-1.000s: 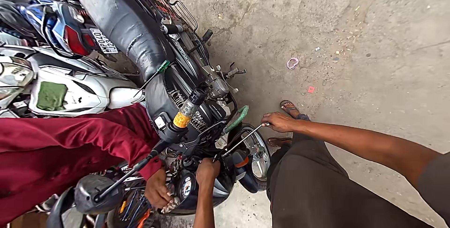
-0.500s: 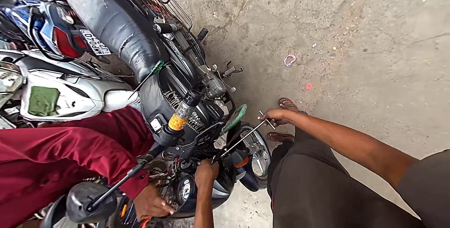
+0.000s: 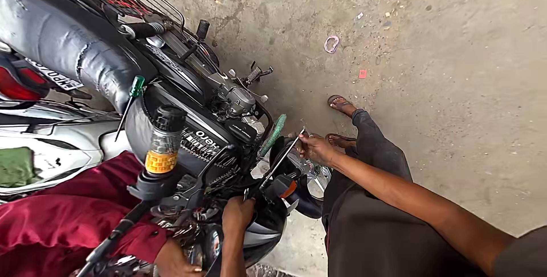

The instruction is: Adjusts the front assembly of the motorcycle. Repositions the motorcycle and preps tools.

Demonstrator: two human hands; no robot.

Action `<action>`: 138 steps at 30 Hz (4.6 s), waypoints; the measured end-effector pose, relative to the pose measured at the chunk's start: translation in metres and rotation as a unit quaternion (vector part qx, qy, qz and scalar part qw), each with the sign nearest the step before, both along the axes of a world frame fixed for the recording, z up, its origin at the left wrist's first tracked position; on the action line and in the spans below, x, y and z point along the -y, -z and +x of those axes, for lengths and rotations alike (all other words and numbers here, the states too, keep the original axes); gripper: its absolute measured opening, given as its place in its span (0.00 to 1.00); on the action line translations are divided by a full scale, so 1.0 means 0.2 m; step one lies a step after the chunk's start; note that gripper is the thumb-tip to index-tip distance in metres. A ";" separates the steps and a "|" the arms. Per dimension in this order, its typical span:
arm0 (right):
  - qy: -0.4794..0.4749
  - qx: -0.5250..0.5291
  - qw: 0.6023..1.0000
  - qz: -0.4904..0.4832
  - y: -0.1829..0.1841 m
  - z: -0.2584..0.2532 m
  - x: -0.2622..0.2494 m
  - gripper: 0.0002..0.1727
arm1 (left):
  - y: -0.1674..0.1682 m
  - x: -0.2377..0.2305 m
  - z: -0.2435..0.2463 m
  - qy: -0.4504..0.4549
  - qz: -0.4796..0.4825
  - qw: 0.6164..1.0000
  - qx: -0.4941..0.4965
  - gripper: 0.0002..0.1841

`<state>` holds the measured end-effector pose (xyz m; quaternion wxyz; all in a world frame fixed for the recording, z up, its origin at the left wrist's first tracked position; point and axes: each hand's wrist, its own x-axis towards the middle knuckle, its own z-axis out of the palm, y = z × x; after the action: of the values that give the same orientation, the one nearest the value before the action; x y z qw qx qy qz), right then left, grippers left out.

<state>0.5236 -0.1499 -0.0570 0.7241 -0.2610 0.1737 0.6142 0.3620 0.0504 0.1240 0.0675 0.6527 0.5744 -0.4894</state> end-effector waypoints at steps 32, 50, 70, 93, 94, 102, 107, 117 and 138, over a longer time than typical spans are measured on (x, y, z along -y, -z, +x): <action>0.086 0.238 0.948 -0.194 -0.03 -0.24 -0.19 0.14 | -0.02 0.03 -0.01 0.023 0.033 0.998 0.047 0.17; 0.044 0.183 0.975 -0.117 -0.09 -0.18 -0.12 0.12 | -0.02 0.02 0.02 0.009 0.018 0.999 0.029 0.18; 0.058 0.189 0.947 -0.255 -0.09 -0.27 -0.27 0.11 | -0.05 0.04 0.05 -0.012 0.021 0.999 0.028 0.18; -0.097 0.318 0.915 -0.230 -0.12 -0.22 -0.18 0.12 | 0.20 0.47 0.44 0.145 -0.009 0.971 0.191 0.14; -0.142 0.337 0.903 -0.225 -0.12 -0.19 -0.16 0.14 | 0.23 0.48 0.45 0.127 -0.016 0.971 0.200 0.13; -0.266 0.717 0.606 -0.221 -0.16 0.30 0.21 0.25 | 0.28 0.47 0.41 0.122 -0.028 0.974 0.191 0.12; -0.380 0.700 0.587 -0.150 -0.10 0.46 -0.01 0.27 | 0.33 0.46 0.40 0.136 -0.030 0.977 0.164 0.14; -0.388 0.781 0.485 0.058 0.03 0.68 0.14 0.23 | 0.33 0.47 0.39 0.104 -0.034 0.979 0.169 0.13; -0.573 0.431 0.670 -0.194 0.07 0.56 -0.13 0.35 | 0.37 0.44 0.38 0.070 -0.045 0.987 0.135 0.15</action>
<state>0.6357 -0.1242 -0.0705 0.1574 -0.6793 -0.2265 0.6801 0.4386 -0.0379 0.0506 0.1393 0.7478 0.4906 -0.4251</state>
